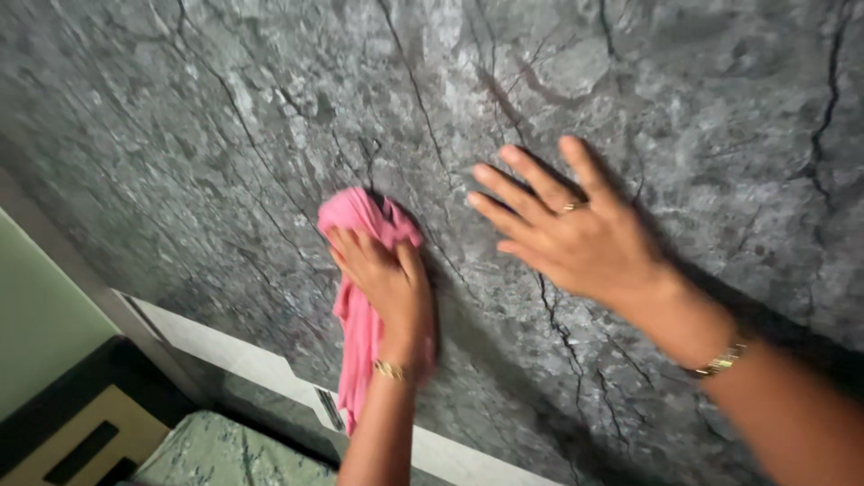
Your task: The person wipes a gray marble-patterned wall with a pink cloth, moving the cloth in circular and back-and-forth motions across the surface. The person occasionally uses the left hand to steady the wall while the right hand wipes.
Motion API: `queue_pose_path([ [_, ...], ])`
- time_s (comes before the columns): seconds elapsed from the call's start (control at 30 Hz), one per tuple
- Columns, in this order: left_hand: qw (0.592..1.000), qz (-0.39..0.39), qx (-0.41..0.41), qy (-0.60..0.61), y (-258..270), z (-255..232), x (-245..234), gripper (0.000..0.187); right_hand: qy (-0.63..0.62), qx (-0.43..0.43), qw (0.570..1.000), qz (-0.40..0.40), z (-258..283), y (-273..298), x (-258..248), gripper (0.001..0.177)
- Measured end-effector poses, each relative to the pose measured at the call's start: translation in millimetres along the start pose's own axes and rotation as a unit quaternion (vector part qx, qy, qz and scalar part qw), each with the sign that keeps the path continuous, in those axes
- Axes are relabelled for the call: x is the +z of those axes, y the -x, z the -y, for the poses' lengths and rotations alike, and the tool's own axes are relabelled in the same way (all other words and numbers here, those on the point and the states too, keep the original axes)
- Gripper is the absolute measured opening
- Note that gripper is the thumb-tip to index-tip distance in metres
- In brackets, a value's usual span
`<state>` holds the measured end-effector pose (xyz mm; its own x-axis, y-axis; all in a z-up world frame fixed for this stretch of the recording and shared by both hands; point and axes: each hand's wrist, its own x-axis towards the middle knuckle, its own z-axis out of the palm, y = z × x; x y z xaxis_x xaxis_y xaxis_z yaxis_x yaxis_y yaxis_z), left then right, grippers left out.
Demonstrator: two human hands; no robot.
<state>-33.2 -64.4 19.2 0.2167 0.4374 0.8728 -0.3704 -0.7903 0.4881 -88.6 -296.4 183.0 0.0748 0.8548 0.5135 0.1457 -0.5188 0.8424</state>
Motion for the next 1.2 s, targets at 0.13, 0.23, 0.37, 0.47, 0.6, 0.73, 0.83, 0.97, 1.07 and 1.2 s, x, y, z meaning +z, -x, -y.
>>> queue_pose_path([
  [0.13, 0.999, 0.034, 0.000, 0.000, 23.5, -16.6, 7.8, 0.063, -0.057, -0.005, 0.998, -0.011, -7.7, 9.6, 0.1, 0.064],
  [0.23, 0.990, 0.051, 0.135, 0.008, 15.1, -51.2, 6.5, 0.061, -0.165, 0.018, 0.986, 0.005, -4.8, 11.9, 3.9, 0.068],
  [0.37, 0.978, 0.088, 0.188, -0.023, -22.4, -107.7, 8.7, 0.048, -0.201, -0.019, 0.979, -0.040, -3.6, 21.1, 4.7, 0.060],
  [0.47, 0.980, 0.030, 0.195, -0.034, -70.8, -127.9, 18.6, 0.048, -0.171, -0.025, 0.983, -0.062, -6.6, 22.9, 4.2, 0.060],
  [0.6, 0.996, -0.048, 0.071, -0.004, -129.1, -107.6, 16.8, 0.054, -0.140, -0.040, 0.988, -0.047, -2.5, 23.2, 1.5, 0.062],
  [0.73, 0.997, -0.073, 0.036, 0.007, -135.7, -83.8, 9.4, 0.060, -0.180, -0.008, 0.983, -0.032, -5.6, 18.3, 4.2, 0.064],
  [0.83, 0.994, -0.020, 0.108, -0.020, -108.1, -87.6, 3.1, 0.059, -0.191, 0.042, 0.979, -0.056, -4.7, 22.4, 4.2, 0.066],
  [0.97, 0.983, 0.011, 0.181, -0.006, -104.2, -127.3, 0.9, 0.060, -0.204, 0.089, 0.971, -0.092, -6.8, 24.7, 7.0, 0.068],
  [1.07, 0.976, 0.015, 0.218, 0.018, -135.0, -161.0, 2.4, 0.060, -0.198, 0.087, 0.968, -0.129, -5.8, 27.6, 2.8, 0.065],
  [1.2, 0.969, 0.031, 0.246, 0.014, -158.6, -188.6, 3.9, 0.059, -0.175, 0.058, 0.966, -0.179, -6.3, 30.4, 1.7, 0.051],
])
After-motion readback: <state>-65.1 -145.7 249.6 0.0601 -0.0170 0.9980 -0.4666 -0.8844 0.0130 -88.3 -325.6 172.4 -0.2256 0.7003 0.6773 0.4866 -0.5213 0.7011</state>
